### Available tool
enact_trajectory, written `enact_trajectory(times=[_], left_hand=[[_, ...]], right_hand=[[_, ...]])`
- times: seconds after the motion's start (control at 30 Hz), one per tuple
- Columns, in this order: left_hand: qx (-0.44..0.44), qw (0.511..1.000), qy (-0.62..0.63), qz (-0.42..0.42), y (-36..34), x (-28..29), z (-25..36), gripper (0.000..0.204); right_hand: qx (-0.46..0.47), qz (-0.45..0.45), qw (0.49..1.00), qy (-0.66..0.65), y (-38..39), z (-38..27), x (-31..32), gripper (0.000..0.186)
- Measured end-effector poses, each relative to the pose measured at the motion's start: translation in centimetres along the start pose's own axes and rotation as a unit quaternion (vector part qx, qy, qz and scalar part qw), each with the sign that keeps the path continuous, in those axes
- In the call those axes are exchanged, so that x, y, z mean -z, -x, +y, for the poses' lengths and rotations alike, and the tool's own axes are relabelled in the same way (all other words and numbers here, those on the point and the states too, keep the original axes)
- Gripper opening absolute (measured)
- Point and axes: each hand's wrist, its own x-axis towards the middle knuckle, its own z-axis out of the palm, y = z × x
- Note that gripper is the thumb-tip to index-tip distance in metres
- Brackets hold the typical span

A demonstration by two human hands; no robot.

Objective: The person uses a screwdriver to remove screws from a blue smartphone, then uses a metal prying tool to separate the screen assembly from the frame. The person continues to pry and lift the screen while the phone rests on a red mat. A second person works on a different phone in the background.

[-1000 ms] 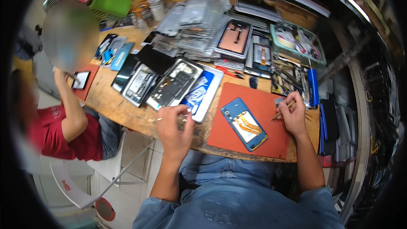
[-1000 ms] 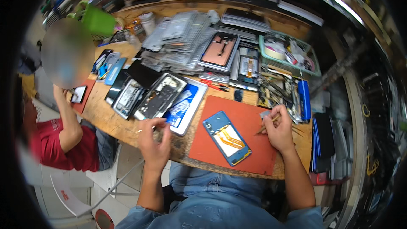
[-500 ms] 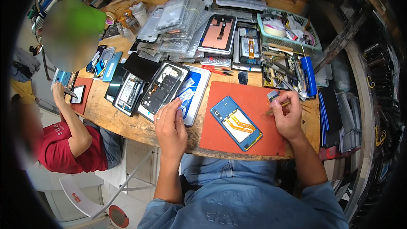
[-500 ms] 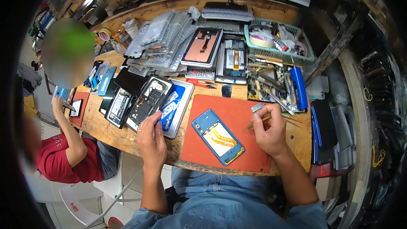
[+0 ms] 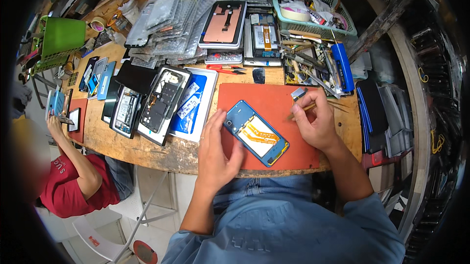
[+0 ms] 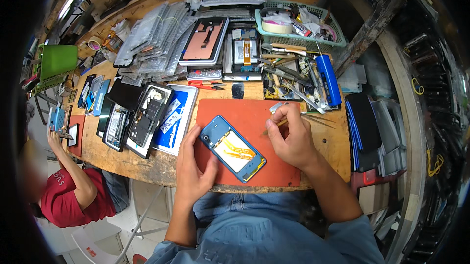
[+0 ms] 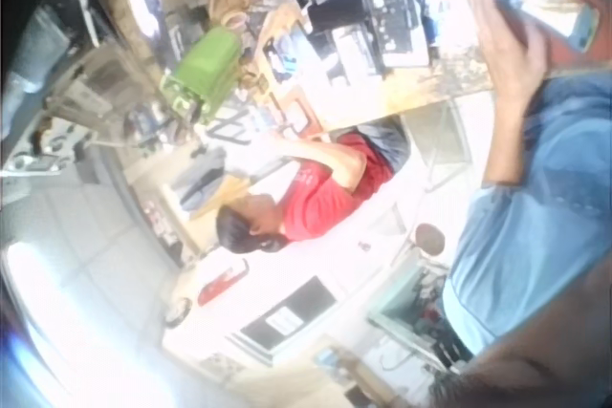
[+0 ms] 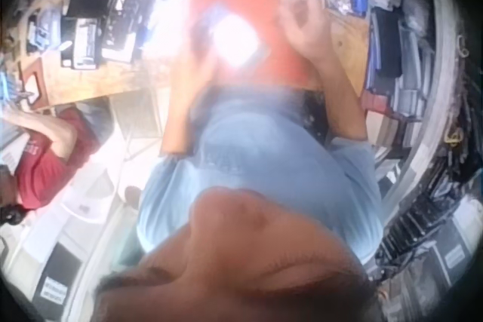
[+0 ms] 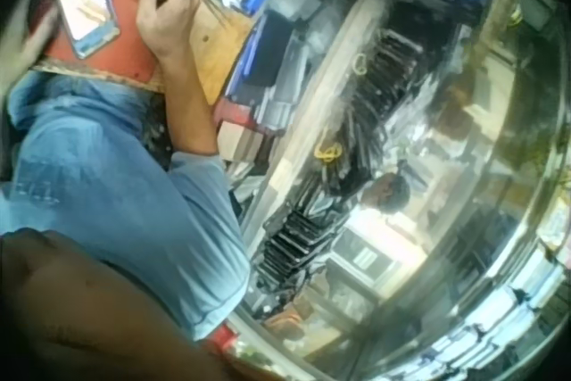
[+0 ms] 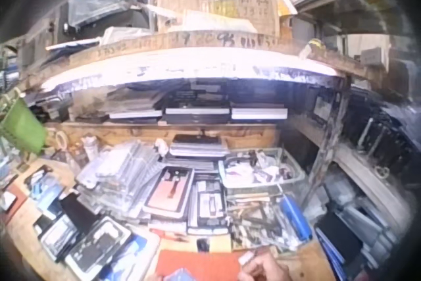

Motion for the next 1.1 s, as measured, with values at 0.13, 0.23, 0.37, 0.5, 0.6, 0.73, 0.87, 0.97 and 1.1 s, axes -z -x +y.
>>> enact_trajectory(times=[0.13,0.23,0.37,0.5,0.6,0.73,0.87,0.97,1.1], left_hand=[[-0.017,0.995,-0.039,-0.095,-0.5,0.8,0.3,0.110],[-0.022,0.991,-0.056,-0.123,-0.7,0.8,-0.4,0.120],[-0.014,0.991,-0.092,-0.101,-0.7,0.2,0.2,0.122],[-0.015,0.990,-0.109,-0.084,-0.5,0.1,0.4,0.120],[-0.030,0.991,-0.109,-0.077,-0.5,-0.1,0.1,0.119],[-0.027,0.992,-0.099,-0.078,-0.5,0.1,0.2,0.118],[-0.028,0.992,-0.091,-0.077,-0.4,0.0,0.1,0.116],[-0.027,0.993,-0.085,-0.080,-0.6,0.0,-0.1,0.115],[-0.022,0.992,-0.088,-0.090,-0.8,0.1,0.2,0.114]], right_hand=[[0.025,0.005,1.000,-0.010,0.3,-0.5,0.0,0.021],[0.024,-0.054,0.998,0.034,-0.3,-1.5,-0.3,0.021],[0.049,-0.051,0.997,0.020,0.1,-1.1,0.5,0.021],[0.040,-0.106,0.992,-0.053,1.1,-3.6,0.2,0.022],[0.163,-0.176,0.970,0.024,1.9,-6.3,-0.4,0.026],[0.139,-0.175,0.974,0.026,3.1,-6.0,-1.1,0.028],[0.116,-0.205,0.971,0.038,2.9,-6.5,-1.0,0.027],[0.129,-0.208,0.967,0.069,2.2,-7.2,-1.3,0.022],[0.196,-0.254,0.921,0.223,1.0,-9.8,-1.0,0.016]])
